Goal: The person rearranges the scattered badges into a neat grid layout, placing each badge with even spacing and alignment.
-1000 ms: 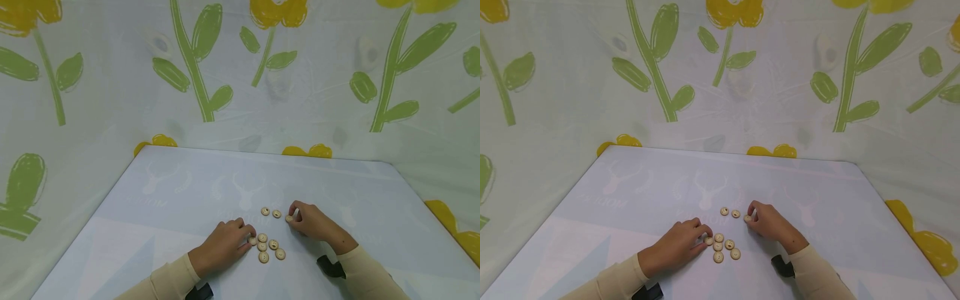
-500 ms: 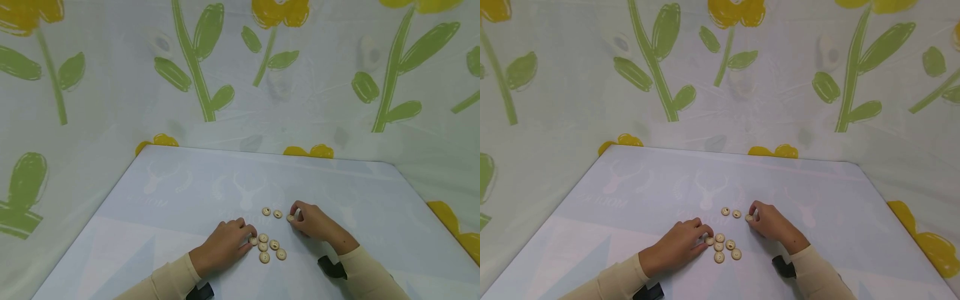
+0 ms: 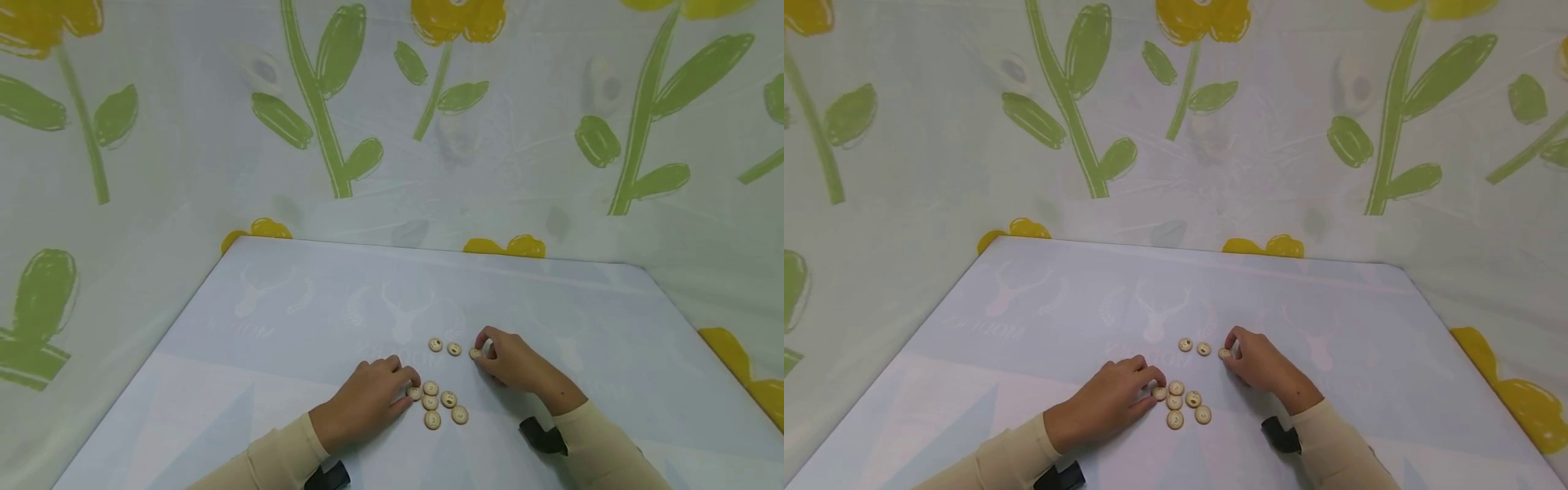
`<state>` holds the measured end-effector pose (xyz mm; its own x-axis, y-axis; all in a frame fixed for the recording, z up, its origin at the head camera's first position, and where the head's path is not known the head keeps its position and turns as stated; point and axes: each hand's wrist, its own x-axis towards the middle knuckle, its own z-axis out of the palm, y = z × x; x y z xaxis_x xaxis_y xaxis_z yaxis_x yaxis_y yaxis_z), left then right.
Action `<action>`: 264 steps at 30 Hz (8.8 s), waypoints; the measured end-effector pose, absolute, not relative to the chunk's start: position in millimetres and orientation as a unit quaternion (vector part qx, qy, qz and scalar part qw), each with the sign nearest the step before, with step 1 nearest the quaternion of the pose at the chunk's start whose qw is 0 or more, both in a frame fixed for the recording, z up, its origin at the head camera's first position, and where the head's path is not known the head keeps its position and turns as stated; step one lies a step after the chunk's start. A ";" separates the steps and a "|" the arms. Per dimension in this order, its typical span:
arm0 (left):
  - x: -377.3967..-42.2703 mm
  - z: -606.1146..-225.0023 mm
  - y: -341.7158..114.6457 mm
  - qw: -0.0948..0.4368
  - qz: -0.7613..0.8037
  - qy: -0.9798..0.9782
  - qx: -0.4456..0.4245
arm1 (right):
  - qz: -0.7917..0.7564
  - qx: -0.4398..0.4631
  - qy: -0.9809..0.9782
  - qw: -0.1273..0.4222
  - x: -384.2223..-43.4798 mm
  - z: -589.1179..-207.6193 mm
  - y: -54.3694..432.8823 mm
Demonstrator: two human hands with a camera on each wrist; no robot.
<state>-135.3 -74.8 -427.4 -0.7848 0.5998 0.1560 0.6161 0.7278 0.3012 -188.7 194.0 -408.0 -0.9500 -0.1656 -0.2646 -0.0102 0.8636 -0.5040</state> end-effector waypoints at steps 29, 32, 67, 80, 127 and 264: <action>-135.8 -429.1 -76.1 0.027 -0.177 -0.927 -0.329 | -0.274 -0.068 0.949 0.142 -184.2 -408.3 194.8; -136.2 -429.5 -76.3 0.030 -0.177 -0.927 -0.329 | -0.275 -0.069 0.948 0.144 -185.3 -408.0 194.8; -136.0 -427.5 -75.3 0.028 -0.169 -0.928 -0.332 | -0.303 -0.140 0.925 0.182 -185.8 -405.7 203.2; -135.0 -426.1 -75.7 0.028 -0.168 -0.928 -0.330 | -0.301 -0.159 0.923 0.180 -186.0 -405.1 203.0; -135.0 -427.1 -74.1 0.044 -0.156 -0.928 -0.336 | -0.270 -0.288 0.892 0.222 -162.4 -397.2 176.3; -136.5 -431.0 -75.2 0.035 -0.170 -0.926 -0.336 | -0.172 -0.276 0.933 0.153 -187.4 -397.3 150.7</action>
<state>-136.5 -75.2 -431.0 -0.7716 0.6106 0.1787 0.6342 0.7165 0.2904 -187.4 150.7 -397.3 -0.8006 -0.5681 -0.1903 -0.4627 0.7881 -0.4059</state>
